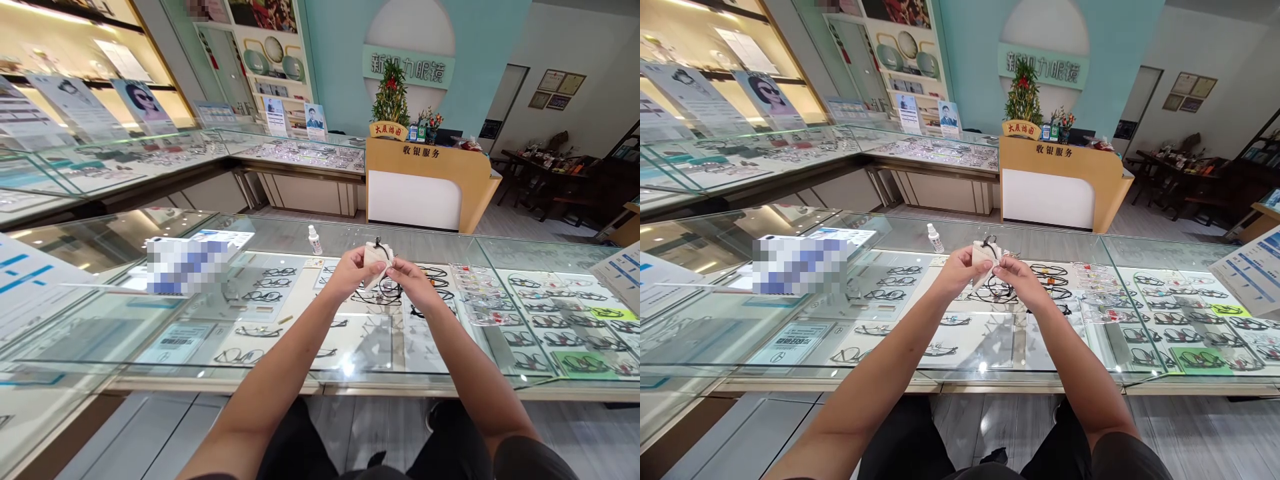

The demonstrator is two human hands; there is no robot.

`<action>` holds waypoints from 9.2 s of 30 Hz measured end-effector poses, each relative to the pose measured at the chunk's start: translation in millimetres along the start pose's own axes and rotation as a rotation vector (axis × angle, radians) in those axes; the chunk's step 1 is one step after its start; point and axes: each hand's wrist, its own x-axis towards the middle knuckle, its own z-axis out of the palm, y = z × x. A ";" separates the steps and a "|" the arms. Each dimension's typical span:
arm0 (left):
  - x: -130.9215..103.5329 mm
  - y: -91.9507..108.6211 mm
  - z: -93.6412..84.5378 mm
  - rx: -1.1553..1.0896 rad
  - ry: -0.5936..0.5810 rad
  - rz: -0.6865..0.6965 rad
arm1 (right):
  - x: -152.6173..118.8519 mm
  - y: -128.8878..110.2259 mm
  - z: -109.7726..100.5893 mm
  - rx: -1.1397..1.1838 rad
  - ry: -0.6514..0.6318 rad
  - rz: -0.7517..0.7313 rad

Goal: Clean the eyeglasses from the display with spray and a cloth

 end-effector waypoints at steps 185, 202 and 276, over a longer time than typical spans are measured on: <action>-16.2 127.4 12.6 1.094 0.510 0.908 | -29.0 -131.4 -9.8 -1.114 0.403 -0.723; -15.6 124.7 17.8 1.080 0.527 0.740 | -22.3 -131.9 -12.6 -1.075 0.464 -0.653; 21.2 100.3 19.9 0.502 0.347 0.835 | -14.4 -135.1 -18.2 -0.980 0.588 -0.803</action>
